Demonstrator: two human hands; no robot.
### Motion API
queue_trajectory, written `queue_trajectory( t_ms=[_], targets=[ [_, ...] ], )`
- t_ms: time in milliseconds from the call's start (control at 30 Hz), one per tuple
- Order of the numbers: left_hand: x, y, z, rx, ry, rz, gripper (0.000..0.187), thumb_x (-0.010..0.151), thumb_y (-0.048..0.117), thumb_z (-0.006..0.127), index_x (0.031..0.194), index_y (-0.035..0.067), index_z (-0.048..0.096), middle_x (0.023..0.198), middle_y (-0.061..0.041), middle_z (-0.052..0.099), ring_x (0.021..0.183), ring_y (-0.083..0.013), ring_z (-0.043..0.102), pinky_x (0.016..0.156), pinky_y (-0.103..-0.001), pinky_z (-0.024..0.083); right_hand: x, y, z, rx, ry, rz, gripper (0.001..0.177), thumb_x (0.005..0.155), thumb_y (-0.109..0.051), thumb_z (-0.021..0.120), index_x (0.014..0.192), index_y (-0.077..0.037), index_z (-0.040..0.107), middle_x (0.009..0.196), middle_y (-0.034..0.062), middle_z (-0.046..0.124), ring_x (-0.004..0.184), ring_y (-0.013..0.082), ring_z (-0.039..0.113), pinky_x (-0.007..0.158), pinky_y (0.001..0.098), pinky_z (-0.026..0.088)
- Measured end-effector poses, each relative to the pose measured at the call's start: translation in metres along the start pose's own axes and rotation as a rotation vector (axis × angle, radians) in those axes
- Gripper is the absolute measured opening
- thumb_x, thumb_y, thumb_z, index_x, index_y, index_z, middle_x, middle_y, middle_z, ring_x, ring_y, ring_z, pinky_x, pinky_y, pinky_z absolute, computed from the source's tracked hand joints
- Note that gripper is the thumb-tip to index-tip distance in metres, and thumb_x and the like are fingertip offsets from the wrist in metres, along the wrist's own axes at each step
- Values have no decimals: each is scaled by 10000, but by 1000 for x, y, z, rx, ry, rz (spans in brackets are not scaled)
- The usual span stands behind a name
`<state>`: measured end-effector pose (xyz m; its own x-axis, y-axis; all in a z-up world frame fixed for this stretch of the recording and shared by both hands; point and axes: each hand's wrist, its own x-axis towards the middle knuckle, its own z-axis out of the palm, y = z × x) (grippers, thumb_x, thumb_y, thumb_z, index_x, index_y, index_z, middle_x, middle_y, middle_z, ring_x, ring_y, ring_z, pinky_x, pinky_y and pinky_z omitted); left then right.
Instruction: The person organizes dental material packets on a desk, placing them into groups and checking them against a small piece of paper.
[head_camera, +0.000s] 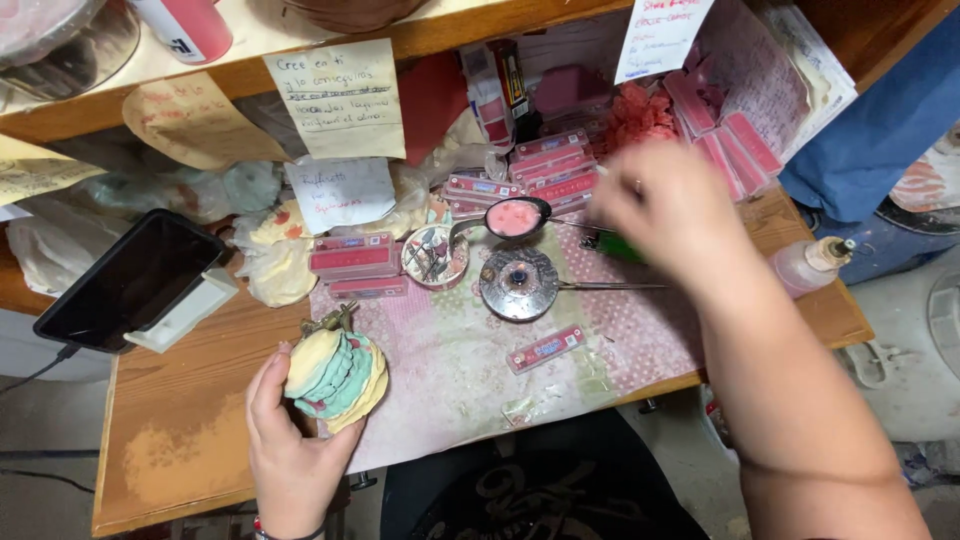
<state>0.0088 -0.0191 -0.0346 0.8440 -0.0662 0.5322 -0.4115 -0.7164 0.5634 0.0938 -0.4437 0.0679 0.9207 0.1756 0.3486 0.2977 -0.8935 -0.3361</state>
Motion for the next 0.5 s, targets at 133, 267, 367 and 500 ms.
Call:
queue_trajectory(
  t_ms=[133, 267, 367, 500],
  targets=[
    [-1, -2, 1, -35, 7, 35, 953, 713, 124, 872, 1521, -3, 384, 1535, -250, 500, 1424, -386, 502, 1202, -477, 421, 89, 131, 68, -374, 346, 118, 218, 873, -148, 747, 1075, -105, 816, 946, 221, 761, 779, 495, 679, 581, 537, 533],
    [-1, -1, -1, -10, -11, -15, 968, 693, 170, 897, 1510, 10, 404, 1523, -237, 503, 1424, -383, 501, 1171, -493, 439, 124, 144, 97, 101, 279, 506, 483, 962, -269, 699, 1355, -25, 560, 1244, 219, 620, 1057, 403, 582, 910, 399, 494],
    [-1, -3, 0, -11, -9, -14, 956, 697, 167, 894, 1508, 28, 407, 1522, -232, 508, 1413, -371, 516, 1174, -468, 437, 131, 136, 92, 431, 329, 368, 746, 977, -237, 822, 1505, -10, 346, 1547, 194, 480, 1386, 383, 442, 1198, 420, 303],
    [1, -4, 0, -33, -1, 6, 942, 707, 169, 888, 1507, 17, 413, 1514, -236, 516, 1407, -377, 524, 1187, -470, 435, 135, 145, 88, 30, 189, 307, 616, 1067, -409, 624, 1523, -44, 428, 1556, 210, 450, 1403, 435, 371, 1170, 498, 224]
  ],
)
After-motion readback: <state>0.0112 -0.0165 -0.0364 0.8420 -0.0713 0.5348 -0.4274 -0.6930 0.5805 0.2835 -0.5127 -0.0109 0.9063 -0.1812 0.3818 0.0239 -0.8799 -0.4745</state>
